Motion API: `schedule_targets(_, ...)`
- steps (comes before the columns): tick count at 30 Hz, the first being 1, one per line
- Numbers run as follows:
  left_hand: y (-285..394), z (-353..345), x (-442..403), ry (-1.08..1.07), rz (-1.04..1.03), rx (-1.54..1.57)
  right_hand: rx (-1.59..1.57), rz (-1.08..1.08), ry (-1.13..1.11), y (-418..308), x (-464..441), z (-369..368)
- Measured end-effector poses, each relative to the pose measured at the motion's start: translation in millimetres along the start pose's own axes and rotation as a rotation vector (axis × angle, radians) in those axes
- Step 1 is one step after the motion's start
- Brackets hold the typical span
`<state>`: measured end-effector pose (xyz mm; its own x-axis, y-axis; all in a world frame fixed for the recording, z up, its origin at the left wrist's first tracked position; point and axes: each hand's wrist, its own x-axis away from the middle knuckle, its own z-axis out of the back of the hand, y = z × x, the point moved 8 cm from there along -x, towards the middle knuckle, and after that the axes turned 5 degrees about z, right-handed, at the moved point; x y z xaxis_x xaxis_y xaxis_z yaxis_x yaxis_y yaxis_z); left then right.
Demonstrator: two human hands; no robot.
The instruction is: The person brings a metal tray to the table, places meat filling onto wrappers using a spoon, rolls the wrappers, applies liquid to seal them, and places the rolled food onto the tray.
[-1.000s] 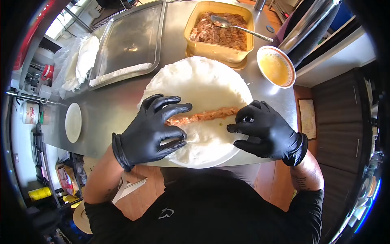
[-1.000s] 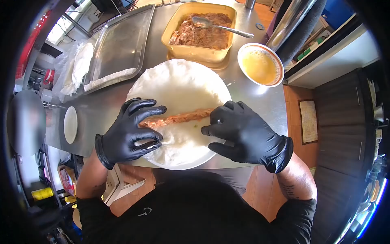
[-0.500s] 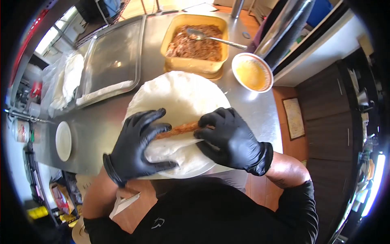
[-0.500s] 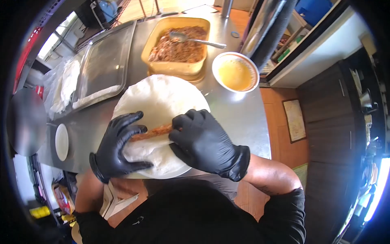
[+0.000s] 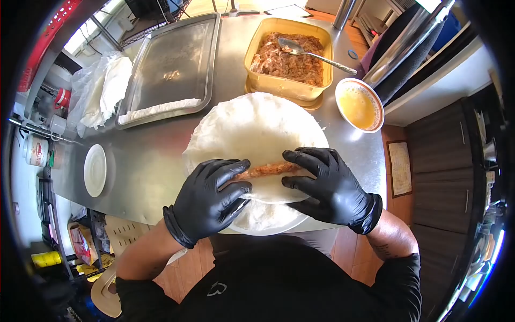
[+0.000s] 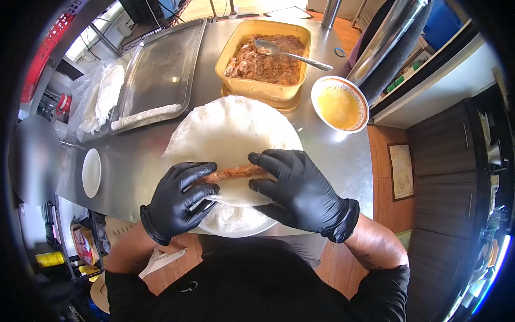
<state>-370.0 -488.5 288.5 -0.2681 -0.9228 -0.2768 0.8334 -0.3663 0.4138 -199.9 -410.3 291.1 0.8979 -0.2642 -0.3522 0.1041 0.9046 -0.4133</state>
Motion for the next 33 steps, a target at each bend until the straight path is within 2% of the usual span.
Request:
schedule_targets(3, -2.4, -0.3, 0.3, 0.005, 0.004, 0.066, -0.017, -0.007, 0.015, 6.4, -1.2, 1.7)
schedule_targets(5, -16.1, 0.0, 2.7, 0.035, 0.111, 0.249, -0.059, -0.023, 0.036, 14.0, -5.0, 3.7)
schedule_targets(7, -17.3, 5.6, -5.8, 0.037, 0.115, 0.245, -0.274, -0.12, 0.003, 30.1, -12.6, 0.3)
schedule_targets(9, -33.7, 3.9, -8.6, 0.045, 0.259, 0.413, -0.279, -0.117, 0.057, 35.4, -23.2, 6.0)
schedule_targets(11, -35.0, 11.5, -19.4, 0.053, 0.271, 0.412, -0.386, -0.352, -0.086, 49.1, -32.2, 3.9)
schedule_targets(13, -43.2, 8.8, -22.7, -0.035, 0.356, 0.472, -0.37, -0.364, -0.089, 53.7, -41.1, 6.6)
schedule_targets(19, -61.5, 2.8, -33.1, -0.117, 0.439, 0.572, -0.467, -0.597, -0.286, 71.8, -45.7, -5.4)
schedule_targets(22, -64.8, -1.7, -33.5, -0.195, 0.502, 0.57, -0.463, -0.615, -0.21, 71.5, -44.1, -4.8)
schedule_targets(26, -61.6, 0.2, -36.7, -0.121, 0.471, 0.481, -0.304, -0.572, -0.129, 72.7, -39.1, -7.6)
schedule_targets(28, -59.9, -1.0, -37.0, -0.103, 0.469, 0.414, -0.161, -0.472, -0.029, 71.1, -37.7, -7.5)
schedule_targets(30, -52.3, 9.5, -36.0, 0.071, 0.359, 0.177, -0.159, -0.479, -0.036, 70.7, -37.0, -8.8)
schedule_targets(31, -47.9, 11.8, -35.4, 0.074, 0.36, 0.175, -0.153, -0.488, -0.042, 71.7, -37.6, -8.5)
schedule_targets(33, -17.2, 44.5, -31.7, 0.321, 0.199, -0.025, -0.159, -0.495, -0.044, 70.4, -38.9, -5.7)
